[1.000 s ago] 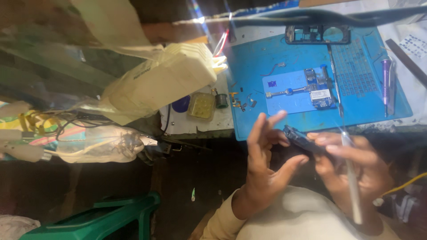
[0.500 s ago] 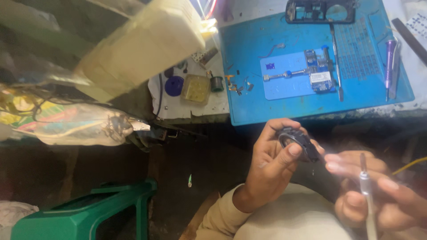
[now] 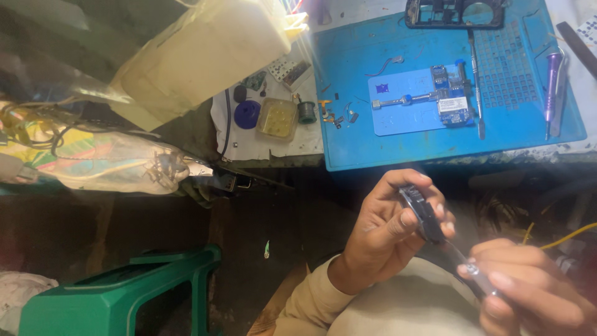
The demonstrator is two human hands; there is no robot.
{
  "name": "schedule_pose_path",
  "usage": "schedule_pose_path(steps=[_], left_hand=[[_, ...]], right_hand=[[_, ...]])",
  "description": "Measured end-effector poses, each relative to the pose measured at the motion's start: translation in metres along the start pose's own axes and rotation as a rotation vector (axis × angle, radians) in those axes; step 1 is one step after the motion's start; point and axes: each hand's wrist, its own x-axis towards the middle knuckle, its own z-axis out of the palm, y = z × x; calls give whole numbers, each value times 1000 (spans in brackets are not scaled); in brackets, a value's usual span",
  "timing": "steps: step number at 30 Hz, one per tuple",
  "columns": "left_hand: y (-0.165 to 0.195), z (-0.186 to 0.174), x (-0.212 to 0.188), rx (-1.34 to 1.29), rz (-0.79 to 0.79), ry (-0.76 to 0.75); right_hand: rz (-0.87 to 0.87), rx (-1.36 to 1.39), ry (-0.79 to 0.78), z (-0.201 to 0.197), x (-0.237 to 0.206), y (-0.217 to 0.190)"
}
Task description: The person works at a repair bench on a small circuit board, holding it with tweezers while using a soldering iron on its contacts, then places the board on the mat. They then pick up a small cooling fan and use a metal tool to pry and work around its edge, turning it over in their hands.
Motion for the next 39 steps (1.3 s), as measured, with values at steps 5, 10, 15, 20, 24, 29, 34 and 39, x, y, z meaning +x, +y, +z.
schedule_pose_path(steps=[5, 10, 15, 20, 24, 29, 34, 39], left_hand=[[4, 2, 1, -7, -23, -28], [14, 12, 1, -44, -83, -36], [18, 17, 3, 23, -55, -8], [16, 13, 2, 112, -50, -26], [16, 12, 1, 164, -20, -66], [20, 14, 3, 262, 15, -77], [28, 18, 4, 447, 66, -78], [40, 23, 2, 597, 74, -116]], right_hand=[[43, -96, -45, -6, -3, 0], [-78, -84, -184, -18, 4, 17], [-155, -55, -164, -16, 24, 19], [70, -176, -95, -9, 29, -10], [51, -149, -152, -11, 32, -12], [82, -174, -180, -14, 31, -15], [115, -280, -206, -11, 34, -23], [97, -309, -253, -10, 39, -30]])
